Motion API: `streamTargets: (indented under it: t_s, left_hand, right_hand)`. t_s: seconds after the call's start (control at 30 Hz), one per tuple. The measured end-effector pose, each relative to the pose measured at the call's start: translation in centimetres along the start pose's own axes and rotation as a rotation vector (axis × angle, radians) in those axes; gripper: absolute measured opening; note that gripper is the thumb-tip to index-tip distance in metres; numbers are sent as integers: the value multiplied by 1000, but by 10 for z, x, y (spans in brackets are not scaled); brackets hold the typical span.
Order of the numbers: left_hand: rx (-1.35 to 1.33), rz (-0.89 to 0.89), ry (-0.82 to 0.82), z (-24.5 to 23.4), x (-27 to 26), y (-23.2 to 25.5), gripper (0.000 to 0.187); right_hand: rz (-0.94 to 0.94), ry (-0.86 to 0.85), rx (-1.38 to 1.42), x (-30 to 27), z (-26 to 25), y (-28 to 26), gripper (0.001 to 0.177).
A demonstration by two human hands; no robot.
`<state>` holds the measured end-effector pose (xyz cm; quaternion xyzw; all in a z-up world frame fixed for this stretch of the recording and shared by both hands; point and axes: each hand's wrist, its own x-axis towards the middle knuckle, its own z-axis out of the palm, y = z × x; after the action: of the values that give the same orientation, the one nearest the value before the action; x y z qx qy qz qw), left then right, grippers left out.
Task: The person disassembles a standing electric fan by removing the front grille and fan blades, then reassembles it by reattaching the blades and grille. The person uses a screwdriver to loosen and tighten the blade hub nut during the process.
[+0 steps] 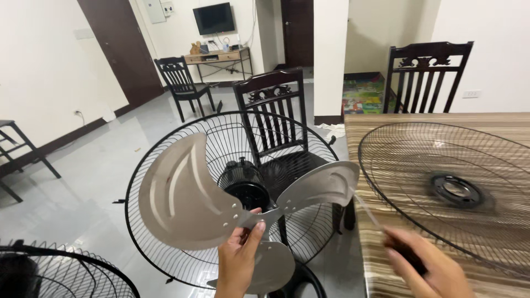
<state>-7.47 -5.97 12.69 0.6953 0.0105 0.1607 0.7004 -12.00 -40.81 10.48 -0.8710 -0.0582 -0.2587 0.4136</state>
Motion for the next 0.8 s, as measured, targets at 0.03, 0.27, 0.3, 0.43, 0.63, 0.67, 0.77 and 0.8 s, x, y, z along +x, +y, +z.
streamTargets:
  t_s: [0.03,0.27,0.3,0.43,0.63,0.67,0.77,0.8]
  left_hand:
    - [-4,-3,-7,2,-2,1,41]
    - [-13,121,-82,28,-21,4,39]
    - [5,93,-90,32,-24,7,40]
    - [-19,59,-159,48,-34,24,41]
    - [76,113,-213,77,-39,64,43]
    - [89,152,-232,81,-39,69,44]
    - [-76,220,-333,97,-37,78,37]
    - [-105,152,-334,105,-36,80,33]
  right_hand:
    - [12,108,-20,-20,3,21,44]
    - [-139,77,-462,-64,-7,167,48]
    - [-67,66,-447,-69,-12,177,48]
    - [12,59,-443,-77,-32,179,51]
    - [103,-76,-662,-61,-46,120,54]
    - [99,-46,-680,-62,-46,105,55]
    - [-4,119,-811,-65,-47,57,54]
    - [-73,197,-757,-65,-44,41,50]
